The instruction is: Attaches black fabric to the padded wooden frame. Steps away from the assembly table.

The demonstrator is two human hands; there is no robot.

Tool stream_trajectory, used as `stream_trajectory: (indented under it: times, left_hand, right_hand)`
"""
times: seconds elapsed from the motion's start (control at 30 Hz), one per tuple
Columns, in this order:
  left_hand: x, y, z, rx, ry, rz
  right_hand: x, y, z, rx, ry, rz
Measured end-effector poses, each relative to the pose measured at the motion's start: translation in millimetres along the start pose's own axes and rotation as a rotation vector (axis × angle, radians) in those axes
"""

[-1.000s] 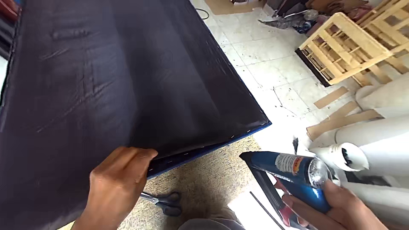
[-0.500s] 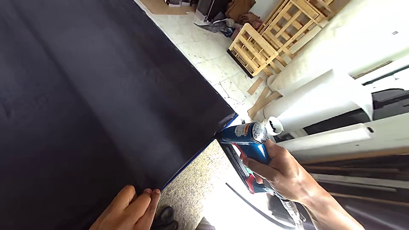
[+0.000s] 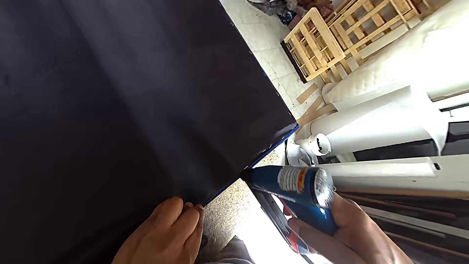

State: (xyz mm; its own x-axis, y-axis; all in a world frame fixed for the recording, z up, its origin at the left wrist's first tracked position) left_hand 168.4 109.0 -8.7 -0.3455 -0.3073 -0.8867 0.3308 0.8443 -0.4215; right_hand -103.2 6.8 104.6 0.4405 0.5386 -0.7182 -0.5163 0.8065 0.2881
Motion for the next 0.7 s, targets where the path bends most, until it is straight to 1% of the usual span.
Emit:
stream_trajectory:
  times: [0.13, 0.23, 0.3, 0.37, 0.43, 0.5, 0.53, 0.6, 0.63, 0.7]
  left_hand:
    - [1.1, -0.2, 0.0, 0.022, -0.002, -0.019]
    - [4.1, -0.6, 1.4, 0.022, 0.001, -0.056]
    - [6.6, -0.4, 1.7, 0.029, 0.028, -0.078]
    - [-0.6, 5.9, 1.4, 0.003, 0.103, -0.082]
    - [-29.9, 28.0, -3.1, -0.116, 0.16, -0.086]
    - [-68.8, 65.1, -6.2, -0.301, 0.165, -0.139]
    - [-81.8, 83.3, -5.3, -0.394, 0.151, -0.162]
    - [-85.3, 109.6, -3.2, -0.527, 0.074, -0.12]
    - [-77.9, 118.1, -4.3, -0.555, 0.034, -0.106]
    - [-66.3, 124.7, -7.7, -0.561, -0.011, -0.155]
  right_hand:
    - [18.1, 0.1, 19.5, -0.081, 0.08, 0.049]
    - [17.9, 0.9, 46.0, -0.108, 0.101, 0.115]
    - [25.2, 3.5, 49.1, -0.137, 0.119, 0.101]
    - [30.3, 7.5, 44.2, -0.143, 0.118, 0.077]
    - [27.3, 15.7, 41.9, -0.098, 0.08, 0.085]
    - [24.3, 28.3, 37.1, -0.055, 0.053, 0.07]
    - [24.3, 34.4, 34.0, -0.04, 0.049, 0.055]
    - [26.9, 42.9, 26.8, -0.031, 0.043, 0.023]
    - [29.1, 45.3, 24.7, -0.039, 0.043, 0.007]
    - [34.0, 48.4, 25.0, -0.049, 0.04, -0.021]
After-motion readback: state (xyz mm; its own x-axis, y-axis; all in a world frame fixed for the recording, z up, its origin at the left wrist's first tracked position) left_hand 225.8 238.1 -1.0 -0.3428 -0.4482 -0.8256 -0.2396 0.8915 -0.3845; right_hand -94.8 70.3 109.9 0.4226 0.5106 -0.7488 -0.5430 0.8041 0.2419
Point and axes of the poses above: each hand's wrist, its own y-axis away from the middle knuckle, its own x-axis out of the palm, z = x × y, the point moved 2 cm from there along -y, towards the middle knuckle, and after that the axes turned 2 degrees about -y, right-handed, at the moved point
